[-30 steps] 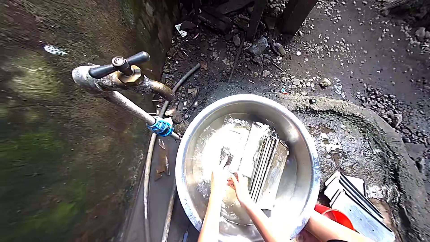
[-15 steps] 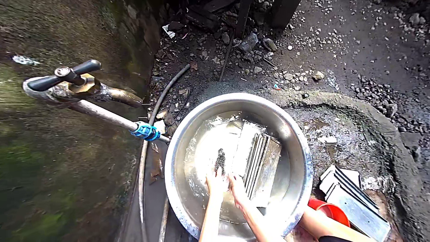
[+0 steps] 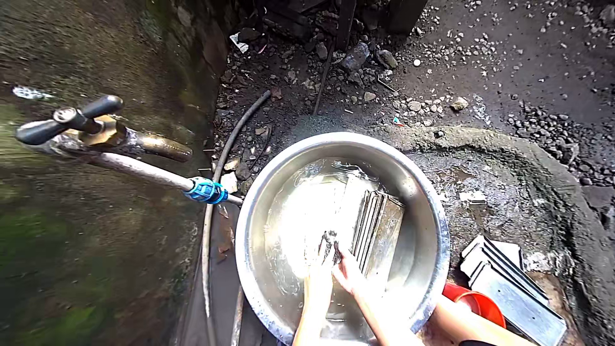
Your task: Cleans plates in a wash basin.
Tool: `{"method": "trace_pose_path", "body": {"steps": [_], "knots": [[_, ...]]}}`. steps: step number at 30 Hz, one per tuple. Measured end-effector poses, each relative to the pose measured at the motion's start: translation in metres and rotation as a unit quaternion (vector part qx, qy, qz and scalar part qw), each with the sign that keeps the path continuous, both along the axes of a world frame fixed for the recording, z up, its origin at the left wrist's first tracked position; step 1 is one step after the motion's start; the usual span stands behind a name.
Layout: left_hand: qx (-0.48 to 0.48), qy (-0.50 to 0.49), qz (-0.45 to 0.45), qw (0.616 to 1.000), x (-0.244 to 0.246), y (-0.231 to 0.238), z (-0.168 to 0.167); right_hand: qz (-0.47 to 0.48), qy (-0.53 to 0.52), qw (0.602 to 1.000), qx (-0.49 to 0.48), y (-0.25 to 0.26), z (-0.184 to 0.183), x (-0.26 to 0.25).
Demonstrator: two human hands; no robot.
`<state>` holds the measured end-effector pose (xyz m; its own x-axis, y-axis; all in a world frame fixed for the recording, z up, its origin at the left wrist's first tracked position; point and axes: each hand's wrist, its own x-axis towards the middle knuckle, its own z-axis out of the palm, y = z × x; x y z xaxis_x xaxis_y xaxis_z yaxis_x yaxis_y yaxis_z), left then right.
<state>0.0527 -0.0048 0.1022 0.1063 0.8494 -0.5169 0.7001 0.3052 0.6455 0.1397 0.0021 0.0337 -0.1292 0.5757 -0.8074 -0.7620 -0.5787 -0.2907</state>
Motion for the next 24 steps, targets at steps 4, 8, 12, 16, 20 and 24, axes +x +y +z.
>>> {"method": "trace_pose_path", "body": {"steps": [4, 8, 12, 16, 20, 24], "knots": [[0.0, 0.032, -0.019, 0.999, -0.013, 0.014, -0.035, 0.038, -0.065, 0.997, -0.005, 0.002, -0.004, -0.005], [0.083, 0.052, 0.042, 0.994, -0.022, 0.059, -0.075, 0.031, -0.064, 0.997, -0.035, 0.003, -0.001, -0.011], [0.053, 0.026, 0.001, 0.998, -0.009, 0.014, -0.053, 0.021, -0.096, 0.994, -0.047, 0.004, -0.004, -0.011], [0.072, -0.038, 0.026, 0.996, -0.006, -0.006, -0.053, 0.069, -0.144, 0.987, 0.026, 0.0, -0.014, -0.009], [0.16, -0.061, 0.09, 0.981, -0.01, 0.043, -0.091, 0.086, -0.147, 0.985, 0.007, 0.004, -0.015, -0.006], [0.107, -0.02, 0.065, 0.992, 0.002, 0.024, -0.079, 0.085, -0.156, 0.984, -0.001, 0.005, -0.016, -0.004]]}}
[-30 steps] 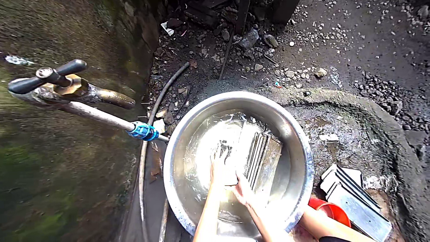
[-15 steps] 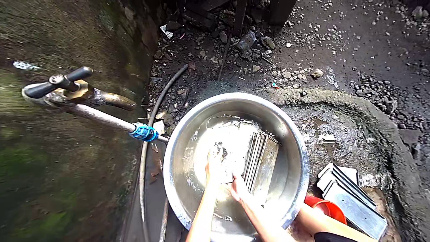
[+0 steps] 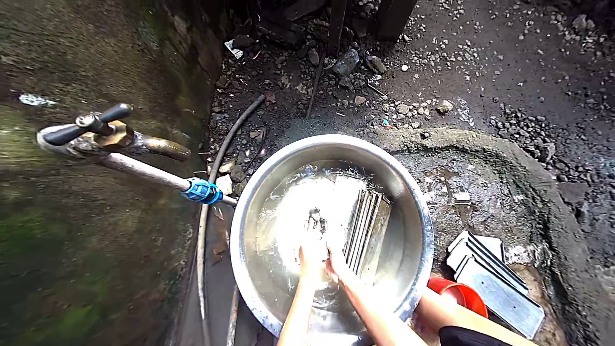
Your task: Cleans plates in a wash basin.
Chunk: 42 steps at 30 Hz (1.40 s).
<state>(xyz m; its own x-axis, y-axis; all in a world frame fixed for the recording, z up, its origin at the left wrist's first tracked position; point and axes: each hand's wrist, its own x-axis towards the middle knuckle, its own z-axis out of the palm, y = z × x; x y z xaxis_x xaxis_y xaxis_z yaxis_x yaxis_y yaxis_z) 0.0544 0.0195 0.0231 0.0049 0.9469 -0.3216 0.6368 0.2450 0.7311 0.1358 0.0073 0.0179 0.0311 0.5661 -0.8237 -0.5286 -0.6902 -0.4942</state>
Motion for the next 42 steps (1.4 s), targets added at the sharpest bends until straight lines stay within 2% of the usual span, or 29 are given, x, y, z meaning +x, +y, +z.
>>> {"method": "trace_pose_path", "body": {"steps": [2, 4, 6, 8, 9, 11, 12, 14, 17, 20, 22, 24, 29, 31, 33, 36, 39, 40, 42], "knots": [[0.005, -0.002, -0.007, 1.0, 0.004, -0.036, 0.017, 0.009, -0.011, 1.0, 0.006, 0.0, 0.003, -0.002], [-0.002, -0.002, -0.009, 1.0, 0.0, -0.043, 0.025, 0.018, -0.013, 1.0, 0.01, -0.003, 0.003, -0.002], [-0.007, -0.003, -0.004, 1.0, -0.008, -0.024, 0.012, 0.022, -0.014, 1.0, -0.007, -0.002, 0.003, -0.002], [0.034, -0.051, 0.079, 0.995, -0.013, 0.007, -0.006, 0.018, 0.009, 1.0, -0.019, 0.0, 0.004, -0.001], [0.021, -0.076, 0.111, 0.991, -0.015, 0.024, -0.007, 0.014, 0.017, 1.0, -0.018, -0.002, 0.003, -0.001], [0.0, -0.068, 0.143, 0.987, -0.014, 0.043, -0.009, 0.003, 0.033, 0.999, -0.039, -0.001, 0.003, 0.001], [0.005, -0.012, 0.097, 0.995, -0.015, 0.036, -0.012, 0.008, 0.037, 0.998, -0.053, 0.001, 0.006, 0.001], [-0.058, 0.03, -0.003, 0.998, -0.013, -0.001, 0.009, 0.022, 0.034, 0.998, -0.056, 0.003, 0.012, 0.0], [-0.008, 0.036, -0.011, 0.999, -0.006, -0.037, 0.008, 0.031, 0.005, 0.999, -0.013, 0.0, 0.008, -0.003], [0.002, 0.014, 0.022, 1.0, -0.01, 0.002, -0.001, 0.017, 0.02, 0.999, -0.025, 0.005, 0.004, -0.001], [0.017, 0.035, 0.053, 0.998, -0.008, 0.036, -0.007, 0.011, 0.041, 0.999, -0.03, 0.001, 0.002, -0.001], [0.004, 0.036, 0.062, 0.997, 0.001, 0.049, 0.001, 0.002, 0.049, 0.998, -0.036, 0.001, 0.0, 0.002], [0.046, -0.004, 0.075, 0.996, 0.004, -0.042, 0.001, 0.025, 0.023, 0.999, -0.022, -0.001, 0.003, -0.002], [0.064, -0.003, 0.067, 0.996, 0.001, -0.051, -0.005, 0.04, 0.01, 0.999, -0.012, -0.004, -0.001, 0.0], [0.052, 0.007, 0.08, 0.995, 0.002, -0.03, -0.003, 0.024, -0.004, 1.0, 0.005, -0.002, -0.006, -0.002], [0.033, 0.011, 0.105, 0.994, 0.007, 0.025, 0.001, 0.012, 0.006, 1.0, 0.0, -0.002, -0.006, -0.003], [-0.014, 0.033, 0.078, 0.996, 0.011, 0.075, 0.004, 0.018, -0.011, 0.999, -0.034, -0.003, 0.001, 0.0], [-0.006, 0.022, 0.079, 0.997, 0.011, 0.078, -0.002, 0.023, -0.007, 0.999, -0.048, -0.001, 0.005, 0.001], [-0.034, 0.008, 0.062, 0.998, 0.007, 0.053, 0.0, 0.031, 0.002, 0.998, -0.056, 0.002, 0.008, 0.002]]}}
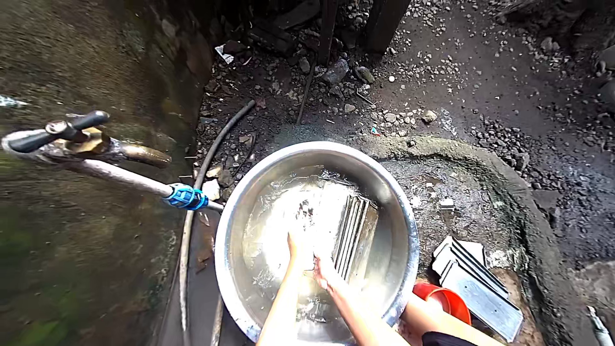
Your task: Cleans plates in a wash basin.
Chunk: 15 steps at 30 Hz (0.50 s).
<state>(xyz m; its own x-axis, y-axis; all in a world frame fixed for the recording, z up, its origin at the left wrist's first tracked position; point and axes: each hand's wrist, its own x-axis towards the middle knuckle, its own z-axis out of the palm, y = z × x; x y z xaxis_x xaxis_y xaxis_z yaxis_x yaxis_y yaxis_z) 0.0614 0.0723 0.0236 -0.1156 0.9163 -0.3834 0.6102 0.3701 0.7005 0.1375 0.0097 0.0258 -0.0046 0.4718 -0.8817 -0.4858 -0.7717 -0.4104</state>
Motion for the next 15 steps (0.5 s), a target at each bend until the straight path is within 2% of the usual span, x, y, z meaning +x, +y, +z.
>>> {"method": "trace_pose_path", "body": {"steps": [4, 6, 10, 15], "knots": [[0.065, -0.002, 0.018, 0.998, -0.003, -0.091, 0.0, 0.002, -0.011, 0.999, 0.043, -0.006, -0.011, -0.003], [0.09, -0.003, 0.036, 0.995, 0.0, -0.097, -0.005, 0.011, -0.03, 0.998, 0.052, -0.01, -0.01, -0.004], [0.023, 0.012, 0.053, 0.998, 0.01, -0.023, 0.004, 0.006, -0.035, 0.997, 0.067, -0.011, -0.013, -0.003], [0.012, 0.029, 0.041, 0.999, 0.006, 0.064, 0.001, 0.023, -0.032, 0.999, 0.018, -0.007, -0.006, -0.001]]}}
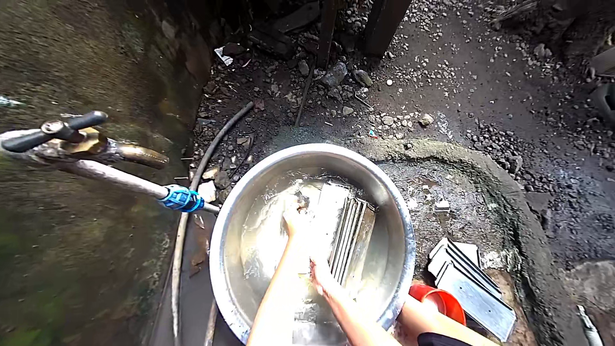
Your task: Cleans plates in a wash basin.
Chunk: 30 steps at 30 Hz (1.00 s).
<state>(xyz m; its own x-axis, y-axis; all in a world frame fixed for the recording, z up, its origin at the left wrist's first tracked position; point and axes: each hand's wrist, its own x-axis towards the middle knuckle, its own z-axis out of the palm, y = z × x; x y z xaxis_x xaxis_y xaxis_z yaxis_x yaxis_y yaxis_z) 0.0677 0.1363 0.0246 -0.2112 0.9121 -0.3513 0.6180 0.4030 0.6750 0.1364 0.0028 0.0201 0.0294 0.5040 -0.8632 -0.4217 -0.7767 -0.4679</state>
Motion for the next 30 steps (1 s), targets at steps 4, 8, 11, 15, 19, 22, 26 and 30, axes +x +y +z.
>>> {"method": "trace_pose_path", "body": {"steps": [4, 8, 11, 15, 19, 22, 26, 30], "knots": [[-0.015, 0.011, -0.033, 0.999, -0.009, -0.029, -0.006, -0.024, 0.007, 1.0, -0.013, 0.004, 0.0, 0.0], [-0.004, -0.009, -0.036, 0.999, -0.019, -0.136, 0.003, 0.014, -0.028, 0.999, -0.004, 0.001, 0.0, -0.002], [0.066, -0.031, -0.011, 0.997, -0.018, -0.162, -0.001, 0.004, -0.034, 0.999, 0.014, -0.004, -0.003, -0.004], [0.055, -0.043, -0.007, 0.998, -0.012, -0.112, -0.004, -0.019, -0.029, 0.999, 0.02, -0.003, -0.011, -0.005], [0.042, -0.005, -0.007, 0.999, 0.0, -0.045, -0.012, -0.01, -0.012, 1.0, 0.022, -0.004, -0.008, -0.007], [0.0, 0.023, -0.005, 1.0, 0.006, 0.0, -0.011, -0.011, -0.006, 1.0, -0.008, -0.001, 0.0, -0.004], [0.034, 0.036, -0.012, 0.999, 0.001, 0.018, -0.019, 0.018, -0.014, 1.0, -0.014, 0.002, -0.003, -0.002], [-0.004, 0.011, -0.041, 0.999, -0.012, -0.051, -0.009, 0.01, -0.015, 1.0, -0.013, 0.002, -0.005, -0.005]]}}
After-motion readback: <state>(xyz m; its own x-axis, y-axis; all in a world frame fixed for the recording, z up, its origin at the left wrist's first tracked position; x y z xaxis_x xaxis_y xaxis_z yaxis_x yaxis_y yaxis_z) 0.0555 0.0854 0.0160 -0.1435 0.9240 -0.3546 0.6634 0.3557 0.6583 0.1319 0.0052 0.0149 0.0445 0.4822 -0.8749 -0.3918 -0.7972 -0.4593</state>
